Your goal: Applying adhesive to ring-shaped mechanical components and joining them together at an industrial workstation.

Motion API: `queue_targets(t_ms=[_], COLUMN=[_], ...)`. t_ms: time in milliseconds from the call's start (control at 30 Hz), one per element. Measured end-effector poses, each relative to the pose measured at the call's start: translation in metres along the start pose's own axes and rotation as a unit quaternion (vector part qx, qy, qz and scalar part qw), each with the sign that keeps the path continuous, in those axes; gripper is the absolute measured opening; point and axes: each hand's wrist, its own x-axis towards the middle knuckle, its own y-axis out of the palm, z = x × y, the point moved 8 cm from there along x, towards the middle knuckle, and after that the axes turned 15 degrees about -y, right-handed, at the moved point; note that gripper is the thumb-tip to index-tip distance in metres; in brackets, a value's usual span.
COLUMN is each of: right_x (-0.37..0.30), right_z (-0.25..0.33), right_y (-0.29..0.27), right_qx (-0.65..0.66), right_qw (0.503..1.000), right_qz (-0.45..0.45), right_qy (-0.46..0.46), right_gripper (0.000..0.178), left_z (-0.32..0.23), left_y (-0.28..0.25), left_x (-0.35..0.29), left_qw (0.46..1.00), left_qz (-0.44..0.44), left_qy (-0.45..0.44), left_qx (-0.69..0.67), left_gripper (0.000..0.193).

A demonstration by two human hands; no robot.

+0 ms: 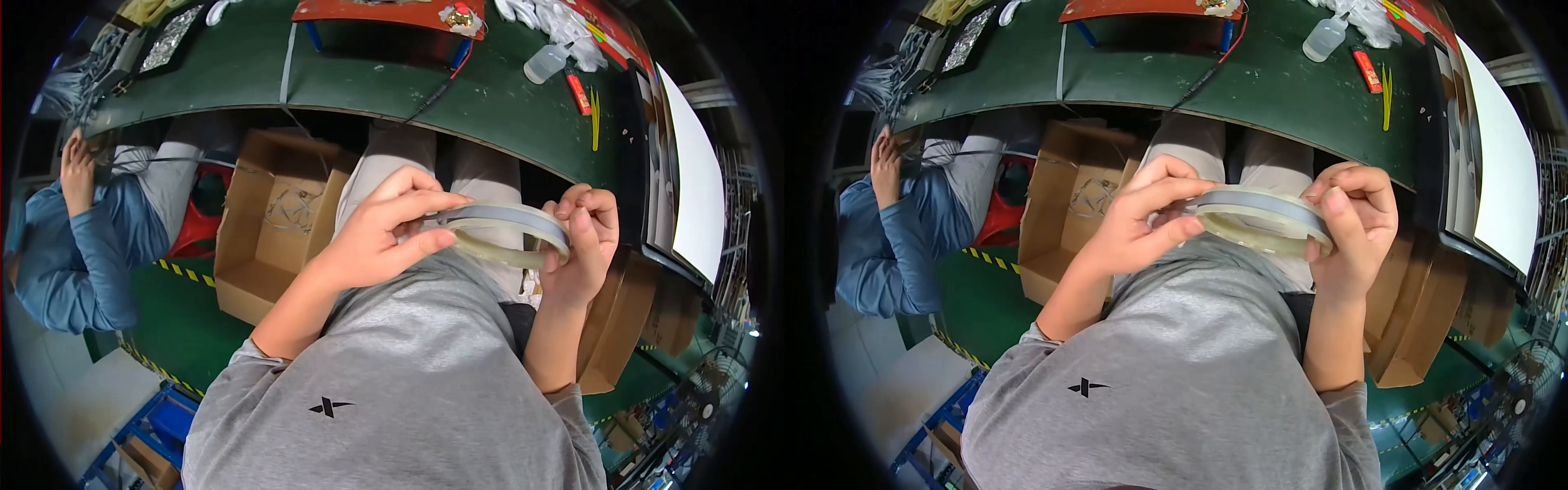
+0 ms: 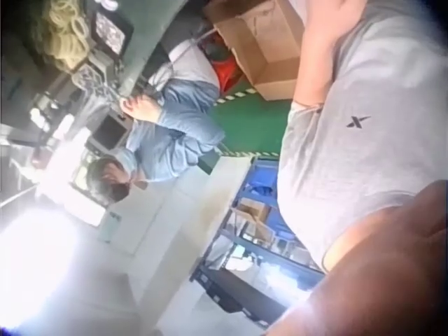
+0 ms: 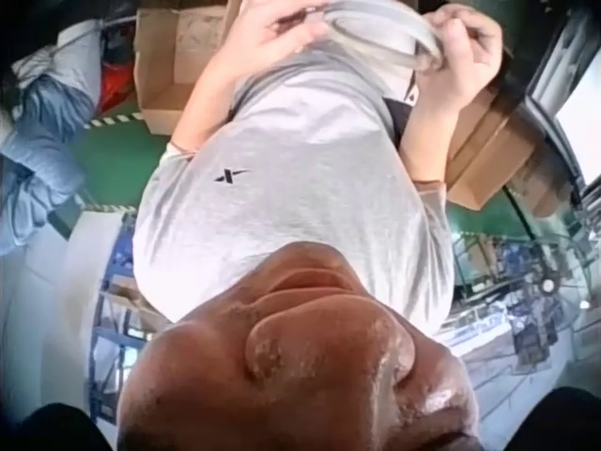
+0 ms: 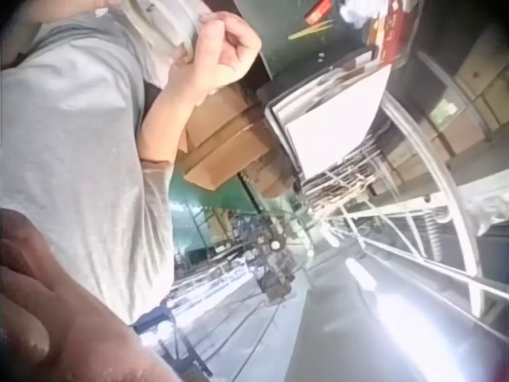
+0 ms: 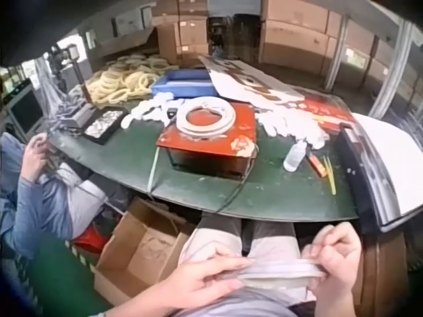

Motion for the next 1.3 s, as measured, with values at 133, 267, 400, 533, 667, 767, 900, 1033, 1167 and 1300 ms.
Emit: queue_targets(t_ms=[133,267,400,533,667,767,900,1033,1167,1300], right_x=[-0.002,-0.014,-0.028,-0.025,-0.024,-0.031,-0.039,-0.043,-0.056,-0.067], right_z=[-0.005,-0.012,-0.022,-0.019,-0.012,-0.017,-0.023,-0.023,-0.027,-0.032], right_y=[-0.005,0.009,0.021,0.026,0.010,-0.003,-0.012,-0.011,-0.014,-0.024], right_qx=[-0.010,-0.118,-0.192,-0.193,-0.128,-0.121,-0.007,0.051,0.048,0.069], right_qw=[0.999,0.978,0.940,0.947,0.974,0.976,0.984,0.980,0.964,0.953], right_qz=[0.010,0.151,0.236,0.244,0.126,0.130,0.061,0.059,0.081,0.083], right_qy=[-0.029,0.078,0.153,0.084,0.136,0.124,0.169,0.184,0.250,0.284], right_gripper=[0.024,0.027,0.026,0.026,0.028,0.031,0.034,0.038,0.041,0.039], left_z=[-0.004,-0.016,-0.032,-0.034,-0.032,-0.008,0.016,0.022,0.020,0.015], left_y=[0.005,0.000,0.008,0.008,-0.004,0.009,0.026,0.028,0.033,0.054], left_x=[0.000,0.001,0.003,0.006,0.005,-0.002,-0.010,-0.014,-0.014,-0.014], left_qw=[0.999,0.996,0.977,0.975,0.979,0.992,0.994,0.993,0.995,0.981], left_qz=[-0.011,-0.058,-0.053,-0.061,-0.054,0.004,0.071,0.035,0.073,0.148], left_qy=[0.038,0.066,0.099,0.133,0.126,0.069,-0.071,-0.087,-0.063,-0.117], left_qx=[-0.026,0.028,0.180,0.169,0.150,0.101,-0.038,-0.075,-0.013,-0.053], left_gripper=[0.034,0.032,0.033,0.034,0.031,0.031,0.032,0.033,0.035,0.033])
